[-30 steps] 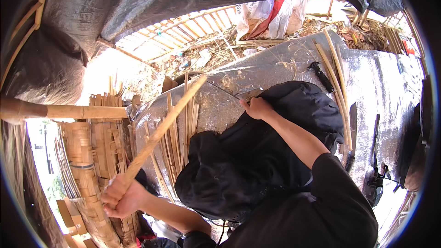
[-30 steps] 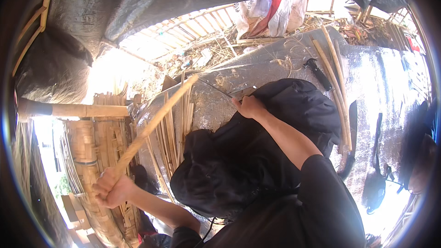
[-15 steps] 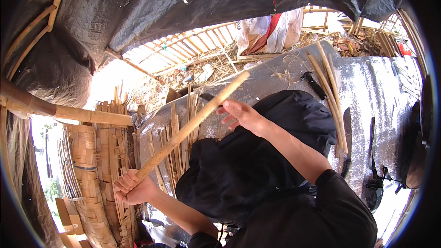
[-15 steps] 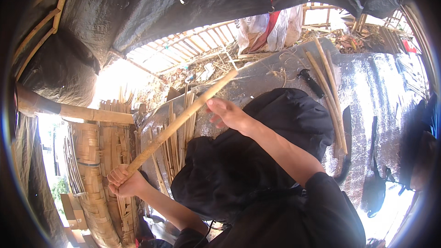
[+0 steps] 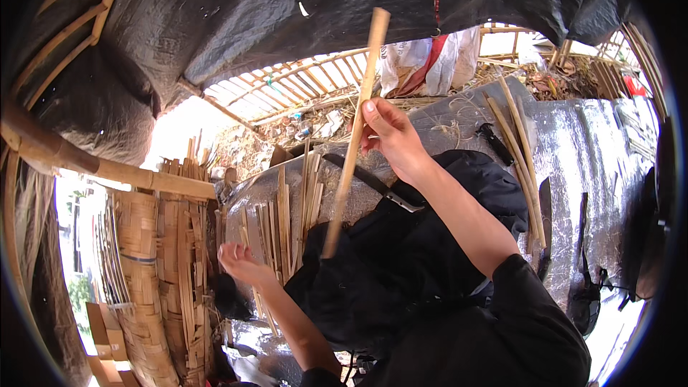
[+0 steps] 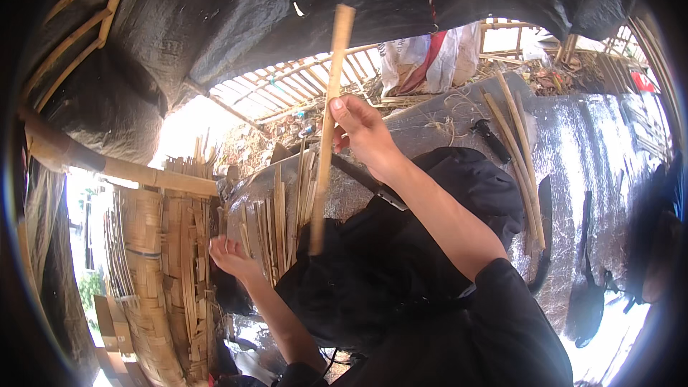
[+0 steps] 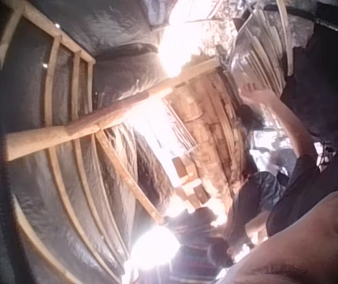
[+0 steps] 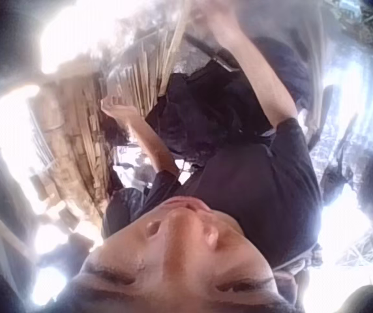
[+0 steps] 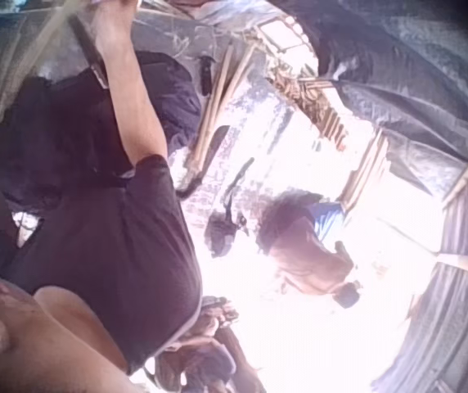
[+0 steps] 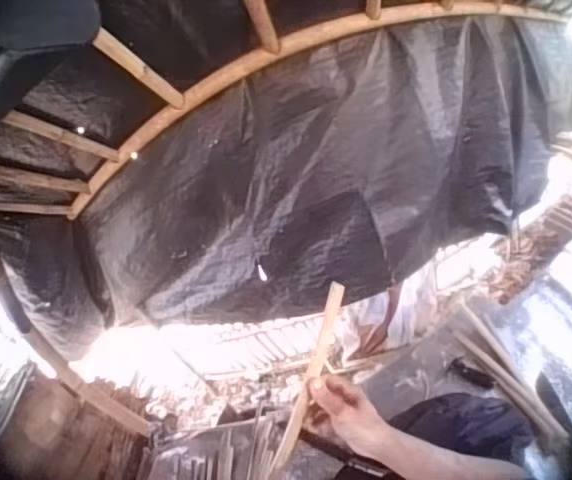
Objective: The person uses a machete to shave and smooth several thin bamboo strips while sitting on a ground-level workspace.
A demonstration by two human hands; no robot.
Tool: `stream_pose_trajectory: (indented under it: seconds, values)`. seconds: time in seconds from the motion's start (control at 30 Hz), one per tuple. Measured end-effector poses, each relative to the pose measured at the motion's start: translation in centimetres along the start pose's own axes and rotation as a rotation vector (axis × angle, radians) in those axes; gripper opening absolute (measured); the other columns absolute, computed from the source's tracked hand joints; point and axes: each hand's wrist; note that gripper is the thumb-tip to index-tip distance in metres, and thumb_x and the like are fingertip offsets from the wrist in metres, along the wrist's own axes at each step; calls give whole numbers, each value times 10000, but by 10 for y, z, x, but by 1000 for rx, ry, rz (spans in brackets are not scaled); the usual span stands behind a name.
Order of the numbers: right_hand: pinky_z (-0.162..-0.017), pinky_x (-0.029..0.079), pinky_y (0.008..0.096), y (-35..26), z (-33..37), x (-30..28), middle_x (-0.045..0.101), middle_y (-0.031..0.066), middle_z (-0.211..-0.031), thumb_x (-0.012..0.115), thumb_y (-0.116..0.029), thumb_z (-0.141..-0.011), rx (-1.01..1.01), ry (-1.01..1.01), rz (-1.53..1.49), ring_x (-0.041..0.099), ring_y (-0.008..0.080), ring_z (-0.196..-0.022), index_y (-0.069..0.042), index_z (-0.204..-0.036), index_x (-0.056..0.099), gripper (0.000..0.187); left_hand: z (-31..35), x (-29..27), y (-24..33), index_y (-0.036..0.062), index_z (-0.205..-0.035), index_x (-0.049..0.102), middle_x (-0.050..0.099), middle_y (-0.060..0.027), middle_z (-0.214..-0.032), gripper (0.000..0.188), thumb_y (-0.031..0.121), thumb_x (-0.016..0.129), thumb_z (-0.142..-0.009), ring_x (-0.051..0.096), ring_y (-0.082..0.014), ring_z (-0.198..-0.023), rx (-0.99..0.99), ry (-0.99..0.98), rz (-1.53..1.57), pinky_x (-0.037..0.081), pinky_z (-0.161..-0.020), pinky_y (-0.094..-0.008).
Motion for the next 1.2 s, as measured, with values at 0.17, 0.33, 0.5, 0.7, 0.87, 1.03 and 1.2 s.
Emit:
stream_pose_trajectory:
  seconds: [0.17, 0.33, 0.5, 0.7, 0.87, 1.03, 1.2]
  values:
    - [-766, 500, 317, 18, -14, 24, 609, 6, -870, 485, -498, -1053, 19, -297, 347, 580, 133, -819, -150, -1071, 638, 381, 19, 71, 51, 76, -1015, 604, 617, -57, -969, 215, 277, 578, -944, 553, -185, -884, 214, -657, 150, 449, -791, -351]
    - [-936, 480, 389, 40, -21, 58, 623, 89, -1022, 473, -568, -1033, 61, -688, 525, 605, 221, -1022, -108, -1163, 641, 507, 88, 165, 117, 52, -1012, 596, 665, -88, -940, 343, 385, 521, -1049, 600, -222, -837, 58, -938, 320, 468, -811, -339]
    - [-813, 507, 363, 44, -17, 65, 647, 82, -966, 684, -372, -963, -293, -688, 674, 625, 224, -892, -57, -1099, 631, 347, 72, 162, 103, 124, -873, 515, 520, -18, -747, 432, 531, 530, -1019, 465, -161, -660, 116, -727, 404, 419, -680, -333]
    - [-821, 551, 399, 96, -13, 42, 665, 122, -933, 709, -92, -884, -613, -520, 978, 668, 300, -909, -20, -1098, 669, 229, 74, 155, 81, 187, -832, 495, 421, 60, -703, 302, 395, 548, -1045, 370, -108, -638, -90, -436, 645, 330, -685, -314]
    - [-627, 546, 282, 86, -28, 37, 693, 49, -776, 692, -177, -965, 350, -816, 564, 669, 126, -696, -5, -1076, 719, 207, 57, 133, 58, 171, -879, 481, 408, 51, -691, 352, 478, 593, -1009, 374, -110, -630, -162, -628, 464, 364, -727, -326]
    - [-647, 537, 258, 105, -32, 29, 689, 29, -745, 680, -289, -991, 399, -797, 466, 659, 94, -695, -17, -1041, 743, 284, 40, 137, 43, 147, -913, 467, 377, 46, -681, 448, 571, 606, -964, 359, -118, -620, -261, -464, 367, 376, -734, -328]
    - [-760, 558, 329, 122, -36, 28, 731, 100, -909, 676, -273, -986, 65, -737, 656, 691, 185, -843, -11, -1095, 725, 288, 43, 137, 51, 133, -877, 516, 441, 25, -701, 500, 620, 514, -992, 410, -149, -660, -353, -376, 459, 383, -748, -344]
Point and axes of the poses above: each hand's wrist, its own z-axis away from the middle knuckle, its own x-axis out of the palm, y = z × x
